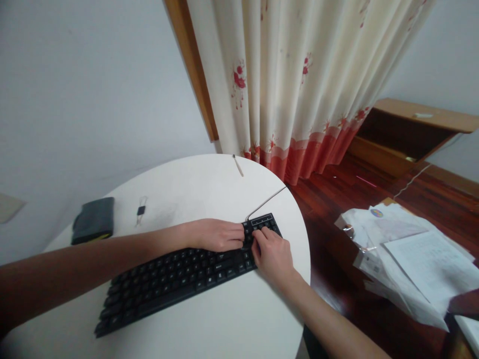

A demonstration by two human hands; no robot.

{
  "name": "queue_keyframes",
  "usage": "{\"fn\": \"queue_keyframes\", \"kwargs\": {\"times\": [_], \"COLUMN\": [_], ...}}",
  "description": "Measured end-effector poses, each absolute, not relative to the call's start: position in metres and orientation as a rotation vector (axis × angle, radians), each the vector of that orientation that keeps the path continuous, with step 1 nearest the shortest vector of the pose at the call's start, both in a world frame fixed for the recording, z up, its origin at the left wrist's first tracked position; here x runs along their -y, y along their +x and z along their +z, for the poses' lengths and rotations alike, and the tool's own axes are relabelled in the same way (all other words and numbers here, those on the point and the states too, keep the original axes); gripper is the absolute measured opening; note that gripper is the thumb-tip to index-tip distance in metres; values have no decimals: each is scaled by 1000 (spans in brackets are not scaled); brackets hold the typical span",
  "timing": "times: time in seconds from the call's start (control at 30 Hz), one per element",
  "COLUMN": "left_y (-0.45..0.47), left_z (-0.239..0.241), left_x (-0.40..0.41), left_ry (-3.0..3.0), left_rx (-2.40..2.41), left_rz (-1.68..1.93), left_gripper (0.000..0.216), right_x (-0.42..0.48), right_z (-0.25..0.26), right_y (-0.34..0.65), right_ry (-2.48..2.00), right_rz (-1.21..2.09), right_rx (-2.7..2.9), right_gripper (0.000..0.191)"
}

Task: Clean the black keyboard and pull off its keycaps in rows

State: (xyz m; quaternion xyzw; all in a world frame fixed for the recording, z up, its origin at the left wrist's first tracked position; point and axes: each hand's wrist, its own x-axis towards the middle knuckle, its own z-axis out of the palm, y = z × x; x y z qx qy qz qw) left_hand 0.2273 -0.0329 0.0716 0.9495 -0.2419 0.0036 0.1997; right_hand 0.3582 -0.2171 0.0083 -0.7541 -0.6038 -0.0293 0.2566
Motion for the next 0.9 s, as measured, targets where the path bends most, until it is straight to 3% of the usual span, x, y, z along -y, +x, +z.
{"fn": "queue_keyframes", "kwargs": {"times": [0.9], "left_y": [215], "left_z": [60], "left_x": [22], "left_ry": [2625], "left_rx": [539], "left_rz": [-19], "left_gripper": [25], "right_x": [218], "right_z": [15], "right_y": [355], "right_ry": [-2130], "right_rz": [-72], "right_rx": [1678], "right_gripper": [21]}}
